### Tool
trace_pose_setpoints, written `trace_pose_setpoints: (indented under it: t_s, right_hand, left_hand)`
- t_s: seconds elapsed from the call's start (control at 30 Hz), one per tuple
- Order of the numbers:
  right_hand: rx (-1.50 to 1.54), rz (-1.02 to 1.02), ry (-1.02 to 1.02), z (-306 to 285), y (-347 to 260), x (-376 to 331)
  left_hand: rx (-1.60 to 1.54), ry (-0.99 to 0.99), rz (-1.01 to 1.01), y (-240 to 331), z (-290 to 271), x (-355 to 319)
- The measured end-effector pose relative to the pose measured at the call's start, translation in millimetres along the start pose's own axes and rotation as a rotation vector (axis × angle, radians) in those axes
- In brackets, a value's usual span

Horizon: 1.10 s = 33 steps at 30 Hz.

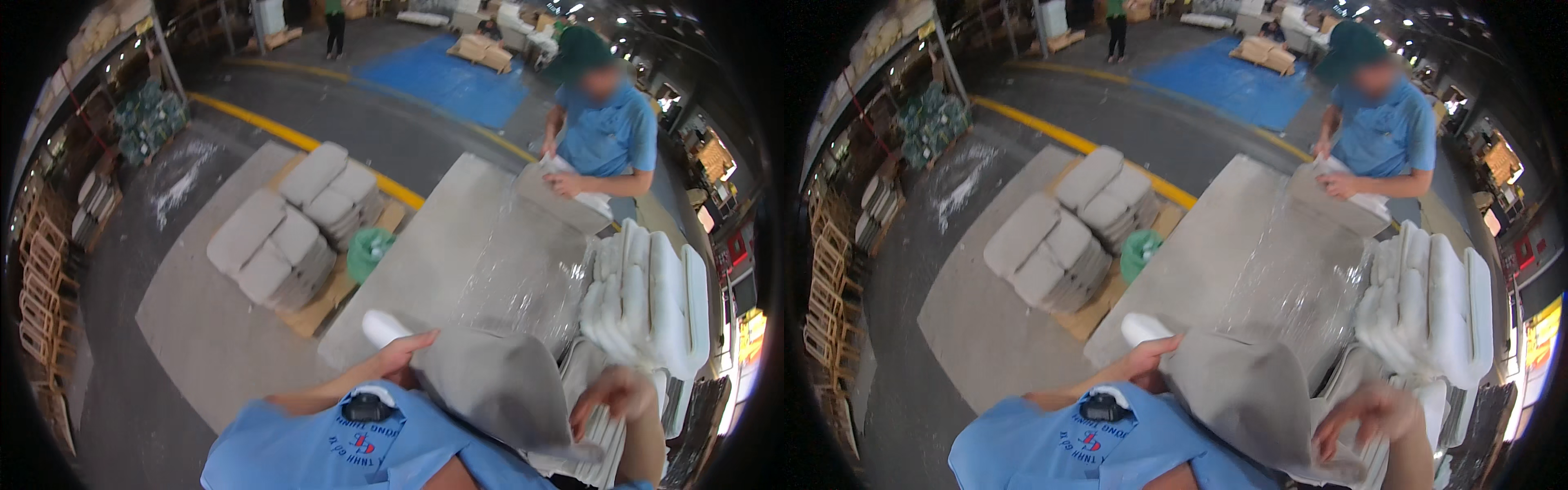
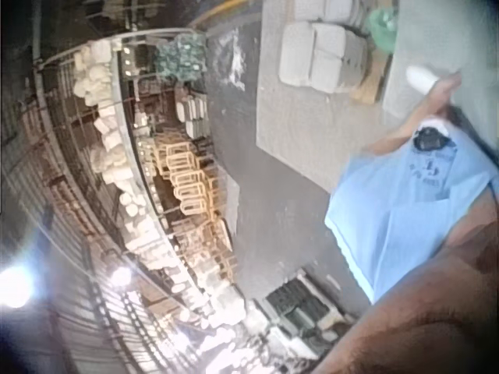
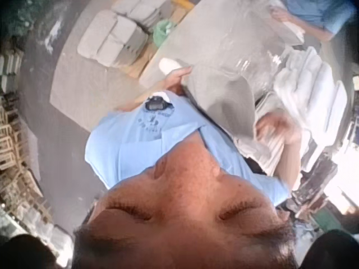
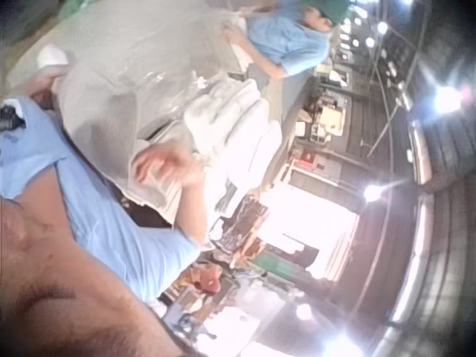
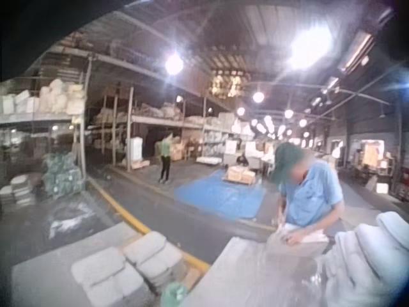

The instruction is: The person inserts white foam inserts into grey fabric covers at a work table. They align the foam, pull the cover over it, and tuck the edges to fit the insert. The finished cushion is placed on a nearby stack.

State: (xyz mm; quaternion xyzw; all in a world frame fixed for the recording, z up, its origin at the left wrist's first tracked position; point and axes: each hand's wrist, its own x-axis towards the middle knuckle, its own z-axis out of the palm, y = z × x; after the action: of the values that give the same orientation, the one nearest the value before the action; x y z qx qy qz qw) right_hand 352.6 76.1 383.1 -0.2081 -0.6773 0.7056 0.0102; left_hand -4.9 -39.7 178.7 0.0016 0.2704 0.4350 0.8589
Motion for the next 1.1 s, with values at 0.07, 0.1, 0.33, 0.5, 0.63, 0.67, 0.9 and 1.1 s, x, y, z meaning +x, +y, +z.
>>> trace_pose_setpoints:
  t_s: [0.07,0.1,0.33,0.5,0.63,0.67,0.9,1.1]
  right_hand:
    - [0.410,0.035,0.171,-31.3,47.0,43.7]
    - [0.309,0.036,0.322,-34.7,85.9,86.0]
    - [0.790,0.155,0.410,48.0,166.8,239.7]
    - [0.983,0.142,0.344,49.0,173.8,234.7]
    - [0.949,0.110,0.318,53.3,177.0,226.5]
    - [0.940,0.104,0.308,52.9,177.5,226.0]
    - [0.878,0.053,0.279,53.9,176.8,209.7]
    - [0.858,0.046,0.228,51.3,178.9,210.4]
  left_hand:
    - [0.025,0.019,-0.030,-6.7,1.5,13.2]
    - [0.023,-0.065,-0.020,-8.5,2.7,22.0]
    - [0.018,-0.257,0.214,7.7,-39.9,10.8]
    - [-0.131,-0.293,0.268,-1.2,-32.3,-16.3]
    - [-0.072,-0.282,0.220,-1.1,-24.3,-1.0]
    - [-0.062,-0.290,0.195,1.2,-24.8,3.6]
    - [0.030,-0.238,0.196,10.5,-39.8,19.9]
    - [-0.124,-0.242,0.292,5.5,-57.1,26.3]
